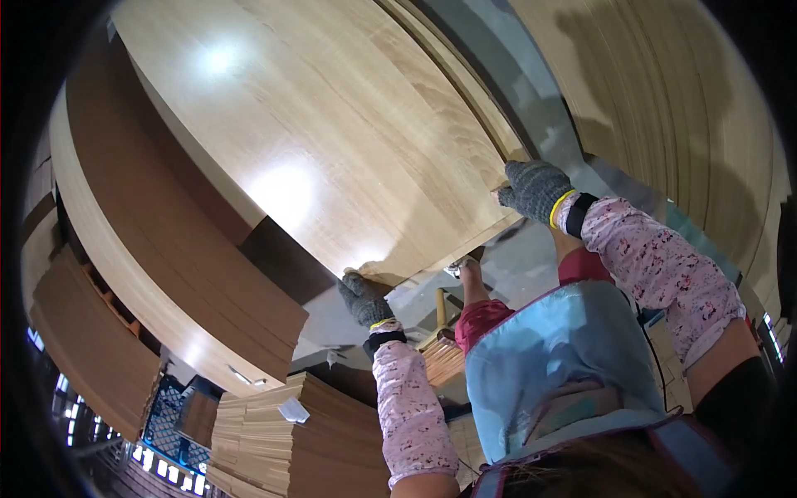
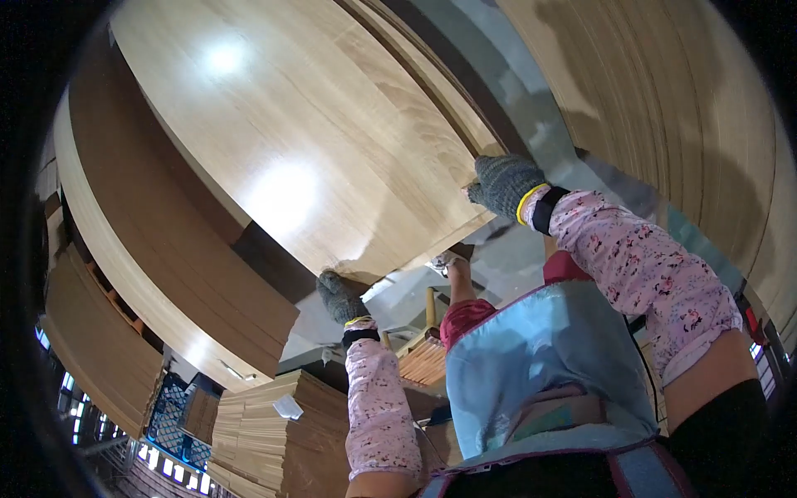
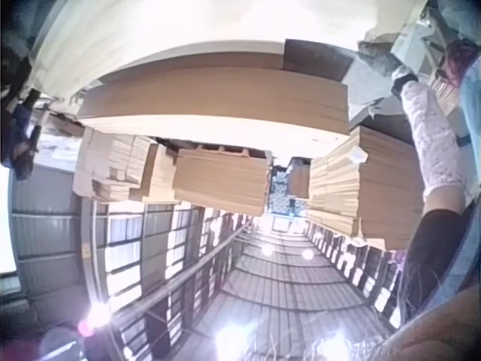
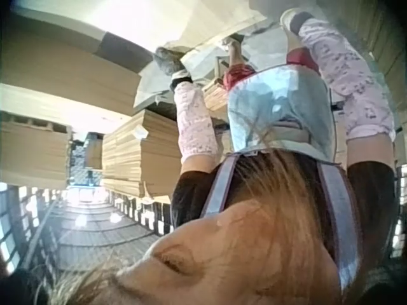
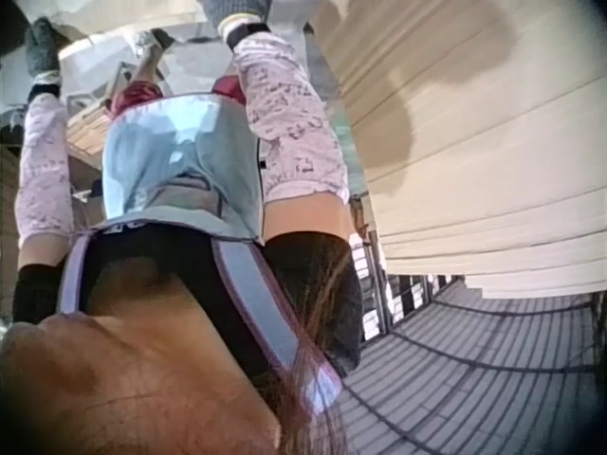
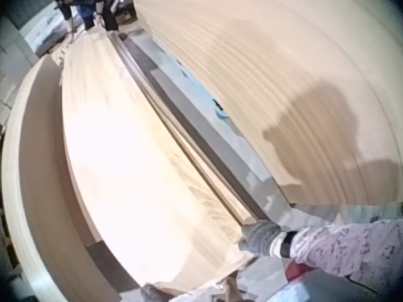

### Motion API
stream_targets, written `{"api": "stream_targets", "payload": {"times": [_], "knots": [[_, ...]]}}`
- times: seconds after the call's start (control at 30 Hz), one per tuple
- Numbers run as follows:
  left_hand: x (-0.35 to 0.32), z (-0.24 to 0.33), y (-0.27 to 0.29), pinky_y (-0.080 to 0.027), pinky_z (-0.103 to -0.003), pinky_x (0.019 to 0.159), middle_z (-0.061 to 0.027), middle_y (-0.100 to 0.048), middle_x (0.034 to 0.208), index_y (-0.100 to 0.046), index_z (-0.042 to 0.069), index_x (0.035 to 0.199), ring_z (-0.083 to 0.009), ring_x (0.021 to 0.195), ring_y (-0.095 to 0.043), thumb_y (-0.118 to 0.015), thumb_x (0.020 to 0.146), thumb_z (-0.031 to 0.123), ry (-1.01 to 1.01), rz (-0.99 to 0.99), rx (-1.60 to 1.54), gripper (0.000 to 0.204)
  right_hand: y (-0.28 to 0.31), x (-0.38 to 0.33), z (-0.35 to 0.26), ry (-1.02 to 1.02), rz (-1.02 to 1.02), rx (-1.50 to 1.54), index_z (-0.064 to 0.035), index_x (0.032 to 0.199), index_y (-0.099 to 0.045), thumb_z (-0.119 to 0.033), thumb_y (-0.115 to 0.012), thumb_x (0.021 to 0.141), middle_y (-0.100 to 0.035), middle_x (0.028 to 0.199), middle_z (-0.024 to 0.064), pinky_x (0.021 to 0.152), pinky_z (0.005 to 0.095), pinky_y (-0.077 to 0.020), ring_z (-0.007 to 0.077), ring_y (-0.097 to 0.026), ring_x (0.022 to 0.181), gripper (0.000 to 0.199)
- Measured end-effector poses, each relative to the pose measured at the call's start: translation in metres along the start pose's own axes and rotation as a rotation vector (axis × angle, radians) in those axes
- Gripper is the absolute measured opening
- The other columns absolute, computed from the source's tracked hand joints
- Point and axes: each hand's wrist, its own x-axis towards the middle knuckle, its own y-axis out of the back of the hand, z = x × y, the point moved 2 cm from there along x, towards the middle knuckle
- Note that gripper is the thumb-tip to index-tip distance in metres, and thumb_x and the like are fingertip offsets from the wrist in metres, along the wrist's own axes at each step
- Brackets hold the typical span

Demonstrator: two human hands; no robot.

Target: Moving large wooden boards from a stack to another location in a furniture factory.

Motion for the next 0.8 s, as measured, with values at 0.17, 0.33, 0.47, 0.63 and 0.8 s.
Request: {"api": "stream_targets", "payload": {"times": [0.17,0.33,0.47,0.63,0.8], "knots": [[0.006,-0.026,0.018,-0.039,-0.039,0.095,-0.0218,-0.044,0.127,-0.047,-0.002,0.121,-0.0378,0.113,-0.045,-0.036,0.095,0.038,-0.232,0.089,0.185,0.049,-0.013,-0.004,-0.012,0.05,-0.045,0.075,0.0007,0.088,-0.055,-0.044,-0.058,0.078,-0.061,0.077,0.0222,0.069,0.0459,-0.0461,0.0376,-0.06,0.076,0.046],[0.005,-0.022,0.034,-0.041,-0.039,0.088,-0.0212,-0.053,0.115,-0.05,0.0,0.117,-0.0363,0.102,-0.051,-0.039,0.093,0.04,-0.179,-0.004,0.202,0.048,-0.039,-0.02,-0.008,0.106,0.017,0.05,0.0013,0.092,-0.055,-0.045,-0.057,0.079,-0.061,0.081,0.0233,0.071,0.0464,-0.046,0.0383,-0.06,0.079,0.049],[0.021,-0.019,0.037,-0.041,-0.033,0.078,-0.0125,-0.058,0.093,-0.054,-0.001,0.109,-0.0207,0.083,-0.051,-0.044,0.091,0.046,-0.082,-0.079,0.017,0.051,-0.047,-0.024,-0.009,-0.005,-0.141,0.094,0.0035,0.094,-0.054,-0.049,-0.057,0.079,-0.062,0.079,0.0241,0.07,0.0445,-0.0472,0.0374,-0.061,0.078,0.054],[0.037,-0.044,0.025,-0.043,-0.034,0.079,-0.0131,-0.061,0.093,-0.057,0.0,0.108,-0.022,0.085,-0.054,-0.048,0.085,0.057,0.047,-0.081,-0.279,0.062,-0.072,-0.025,0.001,-0.38,-0.287,0.65,0.0046,0.099,-0.053,-0.055,-0.054,0.079,-0.061,0.088,0.0253,0.078,0.0435,-0.046,0.0377,-0.06,0.088,0.062],[0.03,-0.041,0.026,-0.043,-0.037,0.079,-0.0188,-0.062,0.093,-0.057,-0.002,0.107,-0.0283,0.087,-0.056,-0.044,0.085,0.061,0.008,-0.12,-0.151,0.067,-0.062,-0.027,-0.004,-0.338,-0.167,0.472,0.003,0.106,-0.052,-0.061,-0.052,0.078,-0.058,0.099,0.0282,0.085,0.0446,-0.0426,0.0406,-0.055,0.099,0.07]]}}
